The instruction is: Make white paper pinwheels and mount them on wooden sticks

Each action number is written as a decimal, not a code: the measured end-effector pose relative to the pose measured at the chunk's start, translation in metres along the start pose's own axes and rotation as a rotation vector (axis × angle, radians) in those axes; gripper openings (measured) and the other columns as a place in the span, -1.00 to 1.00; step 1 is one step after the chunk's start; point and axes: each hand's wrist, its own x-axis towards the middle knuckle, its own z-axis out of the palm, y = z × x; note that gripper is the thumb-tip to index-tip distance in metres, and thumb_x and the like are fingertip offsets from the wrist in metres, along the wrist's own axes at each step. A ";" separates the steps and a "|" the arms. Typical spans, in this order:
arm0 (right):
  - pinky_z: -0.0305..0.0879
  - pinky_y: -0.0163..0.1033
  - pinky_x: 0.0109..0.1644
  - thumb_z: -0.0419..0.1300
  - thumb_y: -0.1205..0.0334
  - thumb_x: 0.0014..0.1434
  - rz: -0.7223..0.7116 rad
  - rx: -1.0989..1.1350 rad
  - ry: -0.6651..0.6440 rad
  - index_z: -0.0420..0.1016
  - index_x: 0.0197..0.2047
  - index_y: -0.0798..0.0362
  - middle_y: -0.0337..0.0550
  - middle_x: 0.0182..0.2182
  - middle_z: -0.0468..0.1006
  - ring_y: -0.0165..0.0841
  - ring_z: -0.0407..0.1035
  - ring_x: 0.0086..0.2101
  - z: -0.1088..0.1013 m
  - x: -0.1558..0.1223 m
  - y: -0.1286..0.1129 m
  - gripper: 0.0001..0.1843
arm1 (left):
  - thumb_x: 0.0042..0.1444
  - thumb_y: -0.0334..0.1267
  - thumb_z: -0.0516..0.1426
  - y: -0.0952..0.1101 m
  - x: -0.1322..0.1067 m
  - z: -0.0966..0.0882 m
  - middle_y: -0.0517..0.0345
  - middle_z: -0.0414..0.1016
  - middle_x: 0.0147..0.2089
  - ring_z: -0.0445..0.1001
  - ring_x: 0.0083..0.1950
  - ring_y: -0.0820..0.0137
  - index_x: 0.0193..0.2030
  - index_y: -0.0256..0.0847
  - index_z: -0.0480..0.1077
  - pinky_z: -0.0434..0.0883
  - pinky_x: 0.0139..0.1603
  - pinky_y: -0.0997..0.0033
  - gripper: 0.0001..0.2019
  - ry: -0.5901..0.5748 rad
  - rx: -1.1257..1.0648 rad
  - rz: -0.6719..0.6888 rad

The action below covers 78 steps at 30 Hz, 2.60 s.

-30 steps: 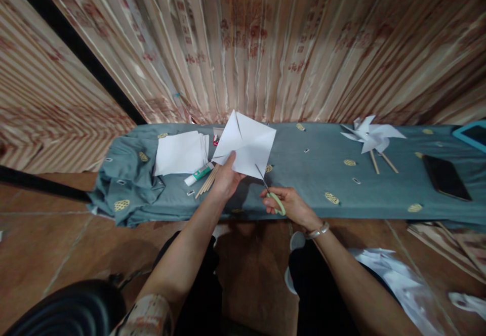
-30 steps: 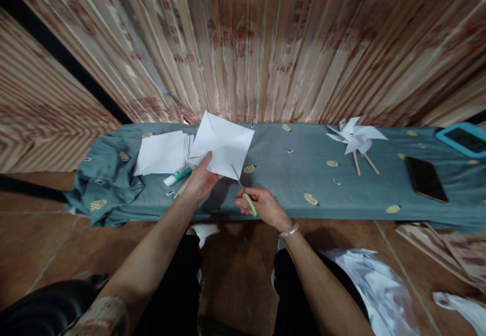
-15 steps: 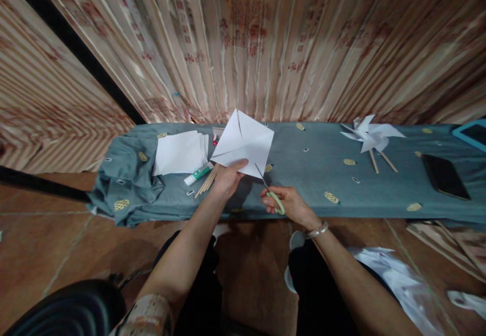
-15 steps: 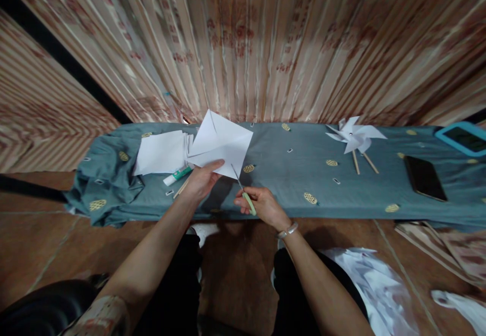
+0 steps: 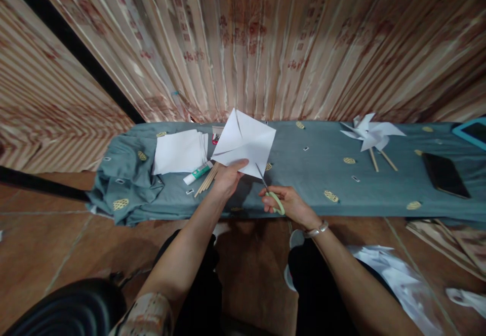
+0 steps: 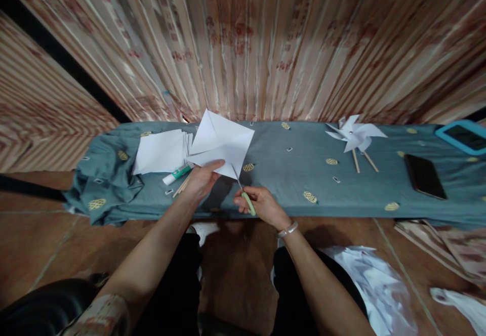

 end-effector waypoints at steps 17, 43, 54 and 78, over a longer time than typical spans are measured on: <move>0.22 -0.38 -0.50 0.42 -0.16 -0.22 -0.016 0.016 0.046 0.53 -0.35 0.10 -0.28 -0.61 0.48 -0.53 0.30 -0.60 0.000 0.002 0.001 -0.48 | -0.36 -0.43 0.33 -0.018 -0.001 0.000 0.06 0.61 -0.19 0.54 -0.19 0.25 0.03 -0.21 0.41 0.38 0.02 0.19 -0.34 -0.043 0.033 0.047; 0.21 -0.38 -0.50 0.42 -0.15 -0.21 -0.009 -0.031 0.080 0.43 -0.41 0.09 -0.27 -0.60 0.48 -0.50 0.31 -0.57 0.004 0.005 0.000 -0.50 | -0.38 -0.41 0.34 -0.018 -0.003 -0.001 0.07 0.60 -0.21 0.52 -0.18 0.25 -0.02 -0.23 0.43 0.38 -0.02 0.22 -0.37 -0.048 0.062 0.022; 0.17 -0.38 -0.52 0.42 -0.16 -0.24 -0.010 -0.028 0.093 0.45 -0.45 0.10 -0.29 -0.62 0.47 -0.52 0.29 -0.59 0.004 0.006 0.000 -0.50 | -0.42 -0.39 0.36 -0.013 -0.004 0.001 0.08 0.60 -0.28 0.51 -0.24 0.26 -0.13 -0.27 0.49 0.39 -0.10 0.24 -0.45 -0.071 0.064 -0.008; 0.20 -0.39 -0.53 0.44 -0.14 -0.26 -0.018 0.022 0.102 0.45 -0.44 0.10 -0.29 -0.63 0.48 -0.52 0.31 -0.60 0.007 0.009 0.005 -0.50 | -0.42 -0.43 0.34 -0.014 -0.004 0.001 0.14 0.57 -0.33 0.50 -0.26 0.30 -0.19 -0.25 0.49 0.39 -0.11 0.28 -0.50 -0.070 0.040 -0.036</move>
